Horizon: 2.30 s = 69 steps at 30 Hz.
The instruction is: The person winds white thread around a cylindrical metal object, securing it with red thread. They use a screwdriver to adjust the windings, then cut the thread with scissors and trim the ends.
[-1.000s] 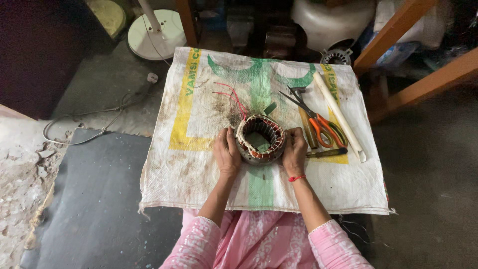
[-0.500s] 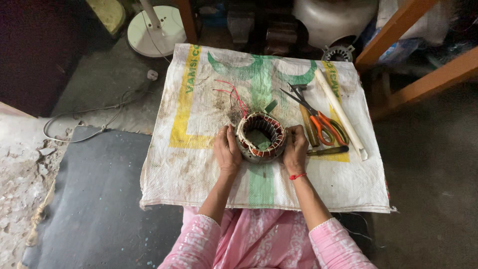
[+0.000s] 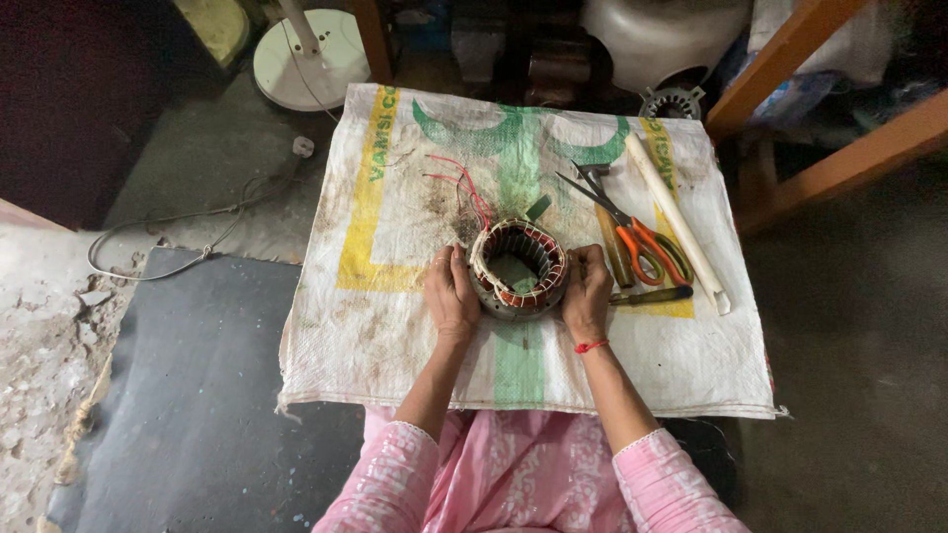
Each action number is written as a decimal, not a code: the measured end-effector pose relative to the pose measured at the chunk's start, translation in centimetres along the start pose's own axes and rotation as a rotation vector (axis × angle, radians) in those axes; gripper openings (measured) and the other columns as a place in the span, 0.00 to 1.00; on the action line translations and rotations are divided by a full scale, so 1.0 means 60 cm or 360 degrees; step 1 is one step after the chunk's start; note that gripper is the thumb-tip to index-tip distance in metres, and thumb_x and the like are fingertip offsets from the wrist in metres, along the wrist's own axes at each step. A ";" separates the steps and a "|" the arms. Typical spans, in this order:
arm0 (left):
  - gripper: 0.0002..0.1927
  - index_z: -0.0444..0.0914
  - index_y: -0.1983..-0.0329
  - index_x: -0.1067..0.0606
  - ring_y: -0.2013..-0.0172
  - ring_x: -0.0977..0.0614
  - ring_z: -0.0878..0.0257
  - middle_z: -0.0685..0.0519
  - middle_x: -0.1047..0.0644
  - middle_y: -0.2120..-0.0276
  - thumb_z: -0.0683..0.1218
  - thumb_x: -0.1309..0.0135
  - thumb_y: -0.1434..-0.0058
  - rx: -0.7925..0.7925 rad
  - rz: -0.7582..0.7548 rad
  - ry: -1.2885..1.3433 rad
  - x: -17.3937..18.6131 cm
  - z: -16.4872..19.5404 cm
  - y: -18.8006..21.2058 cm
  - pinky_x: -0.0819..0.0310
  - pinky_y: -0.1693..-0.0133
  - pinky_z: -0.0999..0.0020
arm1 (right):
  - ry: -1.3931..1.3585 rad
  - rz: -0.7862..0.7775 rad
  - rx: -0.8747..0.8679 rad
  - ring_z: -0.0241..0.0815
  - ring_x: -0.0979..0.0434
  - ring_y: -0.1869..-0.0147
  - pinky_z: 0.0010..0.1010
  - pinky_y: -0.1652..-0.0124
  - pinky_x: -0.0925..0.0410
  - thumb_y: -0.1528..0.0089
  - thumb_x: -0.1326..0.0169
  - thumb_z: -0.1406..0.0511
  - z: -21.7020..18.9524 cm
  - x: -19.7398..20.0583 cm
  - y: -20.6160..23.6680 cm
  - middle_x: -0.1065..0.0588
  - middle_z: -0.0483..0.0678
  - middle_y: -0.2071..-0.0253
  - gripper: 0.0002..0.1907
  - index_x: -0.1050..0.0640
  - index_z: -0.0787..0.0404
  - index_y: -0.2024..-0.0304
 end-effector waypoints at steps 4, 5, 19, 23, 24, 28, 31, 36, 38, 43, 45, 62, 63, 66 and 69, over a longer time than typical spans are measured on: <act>0.19 0.33 0.62 0.27 0.64 0.24 0.43 0.39 0.26 0.68 0.54 0.59 0.27 0.0080 -0.0038 -0.0061 -0.006 -0.011 0.002 0.32 0.60 0.54 | -0.0080 -0.0034 -0.0037 0.35 0.26 0.67 0.30 0.65 0.33 0.29 0.51 0.69 0.006 -0.004 0.000 0.25 0.50 0.71 0.06 0.28 0.66 0.61; 0.19 0.33 0.61 0.27 0.64 0.24 0.43 0.39 0.25 0.67 0.54 0.59 0.28 0.0052 -0.0023 -0.0057 -0.004 -0.010 0.001 0.31 0.59 0.54 | -0.0129 -0.0040 -0.0053 0.35 0.26 0.67 0.30 0.65 0.33 0.29 0.51 0.69 0.008 -0.005 0.000 0.25 0.49 0.71 0.06 0.28 0.66 0.61; 0.19 0.33 0.57 0.25 0.62 0.23 0.43 0.38 0.24 0.65 0.52 0.59 0.29 0.0026 -0.0035 -0.0075 -0.005 -0.016 0.000 0.30 0.58 0.54 | -0.0139 -0.0019 -0.0003 0.39 0.28 0.66 0.33 0.63 0.33 0.30 0.51 0.69 0.009 -0.005 0.001 0.26 0.52 0.70 0.06 0.28 0.66 0.61; 0.21 0.34 0.53 0.23 0.60 0.20 0.47 0.40 0.21 0.61 0.54 0.60 0.26 0.0006 -0.0006 0.0000 0.004 -0.015 0.001 0.29 0.55 0.55 | -0.0069 0.0018 -0.0030 0.41 0.27 0.67 0.34 0.64 0.33 0.30 0.51 0.69 0.011 -0.005 0.007 0.26 0.52 0.71 0.06 0.28 0.66 0.61; 0.22 0.34 0.52 0.23 0.59 0.20 0.48 0.41 0.20 0.60 0.55 0.61 0.25 0.0008 -0.0001 0.0024 0.007 -0.012 0.000 0.28 0.54 0.55 | -0.0057 0.0026 -0.0058 0.41 0.27 0.68 0.34 0.64 0.33 0.30 0.51 0.69 0.013 -0.006 0.007 0.26 0.52 0.71 0.06 0.28 0.66 0.61; 0.22 0.36 0.46 0.28 0.61 0.20 0.53 0.46 0.21 0.61 0.58 0.57 0.28 0.0178 -0.0068 0.0345 0.012 0.006 -0.029 0.25 0.57 0.57 | -0.0039 0.0034 -0.0057 0.41 0.27 0.68 0.34 0.65 0.33 0.31 0.50 0.68 0.007 -0.009 0.005 0.26 0.52 0.71 0.06 0.28 0.66 0.62; 0.23 0.38 0.44 0.27 0.56 0.20 0.54 0.47 0.22 0.55 0.58 0.47 0.32 -0.0319 -0.0182 0.0010 0.009 0.096 -0.075 0.26 0.55 0.60 | -0.0077 0.0012 -0.0061 0.40 0.27 0.67 0.34 0.65 0.33 0.31 0.51 0.68 0.002 -0.010 0.005 0.25 0.51 0.70 0.06 0.27 0.65 0.62; 0.29 0.41 0.40 0.25 0.54 0.20 0.51 0.46 0.23 0.48 0.48 0.38 0.47 -0.0858 -0.1242 -0.0618 -0.146 0.163 -0.093 0.22 0.53 0.61 | -0.0072 -0.0004 -0.0146 0.40 0.27 0.68 0.34 0.65 0.32 0.30 0.51 0.67 0.001 -0.013 0.010 0.25 0.51 0.71 0.07 0.28 0.65 0.62; 0.33 0.42 0.40 0.26 0.55 0.18 0.53 0.47 0.22 0.48 0.44 0.38 0.53 -0.0749 -0.1686 -0.0779 -0.208 0.134 -0.090 0.21 0.52 0.63 | -0.0105 -0.0007 -0.0156 0.41 0.27 0.68 0.34 0.65 0.33 0.30 0.50 0.67 0.000 -0.014 0.009 0.25 0.52 0.71 0.08 0.28 0.65 0.62; 0.23 0.42 0.49 0.21 0.51 0.18 0.53 0.45 0.19 0.51 0.42 0.41 0.51 -0.0671 -0.1891 -0.1349 -0.271 0.046 -0.094 0.23 0.51 0.58 | -0.0031 0.0032 -0.0110 0.44 0.25 0.68 0.36 0.65 0.33 0.31 0.50 0.67 -0.007 -0.009 0.007 0.24 0.54 0.71 0.07 0.28 0.65 0.63; 0.17 0.36 0.54 0.22 0.55 0.16 0.51 0.42 0.18 0.56 0.42 0.42 0.49 -0.0880 -0.1777 -0.1403 -0.280 0.043 -0.095 0.21 0.54 0.58 | -0.0014 0.0048 -0.0084 0.46 0.24 0.68 0.37 0.65 0.32 0.32 0.50 0.67 -0.008 -0.008 0.007 0.24 0.54 0.71 0.07 0.27 0.66 0.62; 0.24 0.35 0.54 0.23 0.64 0.18 0.44 0.41 0.19 0.69 0.44 0.35 0.57 -0.1090 -0.1248 -0.1066 -0.081 0.182 -0.029 0.30 0.44 0.50 | -0.0021 0.0001 0.0028 0.42 0.29 0.72 0.37 0.70 0.35 0.31 0.48 0.62 -0.014 -0.008 0.006 0.27 0.53 0.75 0.12 0.28 0.65 0.63; 0.30 0.33 0.52 0.24 0.60 0.20 0.43 0.39 0.20 0.66 0.45 0.33 0.60 -0.1168 -0.1125 -0.0965 -0.060 0.205 -0.022 0.30 0.45 0.49 | -0.0030 -0.0007 -0.0014 0.42 0.31 0.72 0.37 0.71 0.36 0.30 0.47 0.62 -0.010 -0.009 0.006 0.28 0.54 0.76 0.12 0.29 0.65 0.64; 0.41 0.31 0.41 0.28 0.53 0.24 0.44 0.38 0.23 0.58 0.43 0.34 0.63 -0.1072 -0.1088 -0.1014 -0.032 0.217 -0.008 0.31 0.46 0.51 | -0.0075 0.0025 0.0067 0.39 0.30 0.73 0.35 0.71 0.36 0.30 0.50 0.64 -0.020 -0.009 0.004 0.27 0.51 0.76 0.11 0.30 0.64 0.65; 0.44 0.31 0.36 0.30 0.51 0.26 0.42 0.39 0.26 0.54 0.40 0.36 0.63 -0.0998 -0.1097 -0.0918 -0.008 0.223 0.003 0.29 0.47 0.52 | -0.0162 0.0027 0.0169 0.37 0.27 0.72 0.33 0.70 0.34 0.30 0.51 0.64 -0.032 -0.009 0.004 0.26 0.49 0.74 0.11 0.30 0.64 0.65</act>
Point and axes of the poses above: each hand's wrist, its own y-axis away from the middle knuckle, its own x-axis out of the back of the hand, z = x × y, the point moved 10 cm from there along -y, towards the middle knuckle
